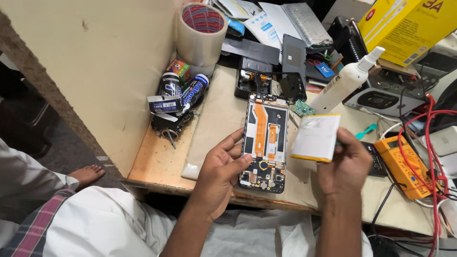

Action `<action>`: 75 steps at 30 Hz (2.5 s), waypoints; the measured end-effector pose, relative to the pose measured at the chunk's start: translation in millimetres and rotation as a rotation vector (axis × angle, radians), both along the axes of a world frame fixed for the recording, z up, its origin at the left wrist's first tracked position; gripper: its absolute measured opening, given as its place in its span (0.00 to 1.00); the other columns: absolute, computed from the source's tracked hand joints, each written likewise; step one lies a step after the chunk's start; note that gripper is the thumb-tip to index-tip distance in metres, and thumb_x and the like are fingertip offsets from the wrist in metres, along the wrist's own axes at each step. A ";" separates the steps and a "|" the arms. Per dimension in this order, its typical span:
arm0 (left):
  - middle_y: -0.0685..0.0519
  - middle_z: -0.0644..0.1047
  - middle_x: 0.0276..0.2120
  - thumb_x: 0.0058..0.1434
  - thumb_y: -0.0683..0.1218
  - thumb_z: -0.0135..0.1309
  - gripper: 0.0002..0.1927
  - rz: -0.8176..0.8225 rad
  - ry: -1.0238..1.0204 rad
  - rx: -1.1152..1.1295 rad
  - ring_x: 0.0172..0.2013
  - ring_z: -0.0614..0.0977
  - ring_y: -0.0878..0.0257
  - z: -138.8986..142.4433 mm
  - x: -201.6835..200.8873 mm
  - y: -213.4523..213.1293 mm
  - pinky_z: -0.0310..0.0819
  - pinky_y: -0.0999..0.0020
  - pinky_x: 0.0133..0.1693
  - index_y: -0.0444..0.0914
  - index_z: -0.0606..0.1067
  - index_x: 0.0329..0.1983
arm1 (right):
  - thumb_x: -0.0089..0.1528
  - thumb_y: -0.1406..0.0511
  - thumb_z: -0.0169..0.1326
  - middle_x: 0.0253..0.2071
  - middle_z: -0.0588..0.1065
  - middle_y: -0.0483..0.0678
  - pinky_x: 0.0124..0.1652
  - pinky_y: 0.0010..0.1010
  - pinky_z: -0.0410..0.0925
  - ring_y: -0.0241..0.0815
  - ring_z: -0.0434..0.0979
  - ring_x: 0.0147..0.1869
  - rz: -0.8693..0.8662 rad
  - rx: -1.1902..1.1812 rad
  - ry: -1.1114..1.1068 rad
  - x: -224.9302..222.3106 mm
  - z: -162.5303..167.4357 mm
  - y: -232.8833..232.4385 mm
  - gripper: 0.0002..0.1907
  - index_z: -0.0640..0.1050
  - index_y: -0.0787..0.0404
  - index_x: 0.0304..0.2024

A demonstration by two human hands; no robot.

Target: The person holds a disassembled smartphone and repeatedly presses along the side edges to check the seal. They flip the device to inspect the internal components and battery, then continue pressing the edges. The person briefly connects a red charging cable to the phone before disconnecting it and resuming edge checks.

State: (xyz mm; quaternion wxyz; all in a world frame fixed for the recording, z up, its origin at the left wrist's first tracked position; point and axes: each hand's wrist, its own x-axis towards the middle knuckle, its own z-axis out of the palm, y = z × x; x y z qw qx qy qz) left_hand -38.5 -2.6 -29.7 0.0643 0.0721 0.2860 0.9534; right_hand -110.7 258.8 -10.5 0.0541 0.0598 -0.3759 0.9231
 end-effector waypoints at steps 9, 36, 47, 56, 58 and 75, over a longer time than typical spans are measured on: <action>0.41 0.80 0.51 0.63 0.33 0.50 0.35 -0.025 0.035 0.002 0.44 0.82 0.64 1.8 5.9 -6.4 0.78 0.72 0.44 0.28 0.59 0.75 | 0.61 0.59 0.64 0.27 0.78 0.51 0.31 0.32 0.68 0.40 0.75 0.26 -0.458 1.875 -0.231 39.7 48.6 -45.6 0.16 0.82 0.67 0.35; 0.44 0.77 0.55 0.73 0.48 0.49 0.33 -0.289 0.287 0.206 0.51 0.81 0.60 24.0 -29.6 -35.4 0.77 0.65 0.54 0.28 0.59 0.77 | 0.61 0.76 0.54 0.52 0.75 0.62 0.42 0.38 0.78 0.47 0.81 0.46 -0.078 0.407 -0.102 81.5 42.3 -56.9 0.36 0.60 0.67 0.71; 0.46 0.67 0.69 0.71 0.65 0.34 0.38 0.072 0.185 0.334 0.65 0.70 0.55 22.5 -7.2 26.8 0.66 0.59 0.64 0.45 0.48 0.80 | 0.54 0.77 0.55 0.48 0.76 0.60 0.35 0.40 0.79 0.53 0.83 0.40 -0.126 0.509 -0.082 118.7 -4.0 -124.9 0.41 0.54 0.60 0.66; 0.47 0.72 0.63 0.75 0.59 0.34 0.33 -0.014 0.110 0.299 0.60 0.75 0.61 11.6 -5.9 33.5 0.71 0.63 0.61 0.38 0.56 0.77 | 0.58 0.69 0.60 0.60 0.71 0.56 0.50 0.39 0.73 0.50 0.76 0.60 -0.609 1.665 0.414 110.5 62.5 -95.5 0.13 0.81 0.61 0.46; 0.47 0.72 0.62 0.76 0.59 0.34 0.33 -0.032 0.117 0.290 0.59 0.75 0.61 11.6 -5.7 36.5 0.71 0.64 0.61 0.37 0.56 0.78 | 0.57 0.70 0.61 0.61 0.69 0.58 0.52 0.41 0.71 0.56 0.72 0.64 -0.548 1.740 0.554 96.9 72.0 -98.7 0.12 0.81 0.61 0.44; 0.49 0.71 0.62 0.76 0.59 0.29 0.33 0.085 0.155 0.019 0.62 0.72 0.64 16.6 -9.6 48.2 0.67 0.66 0.63 0.38 0.56 0.78 | 0.55 0.70 0.62 0.58 0.73 0.52 0.56 0.45 0.67 0.56 0.72 0.60 -0.487 1.951 0.618 68.3 77.2 -106.9 0.11 0.81 0.58 0.41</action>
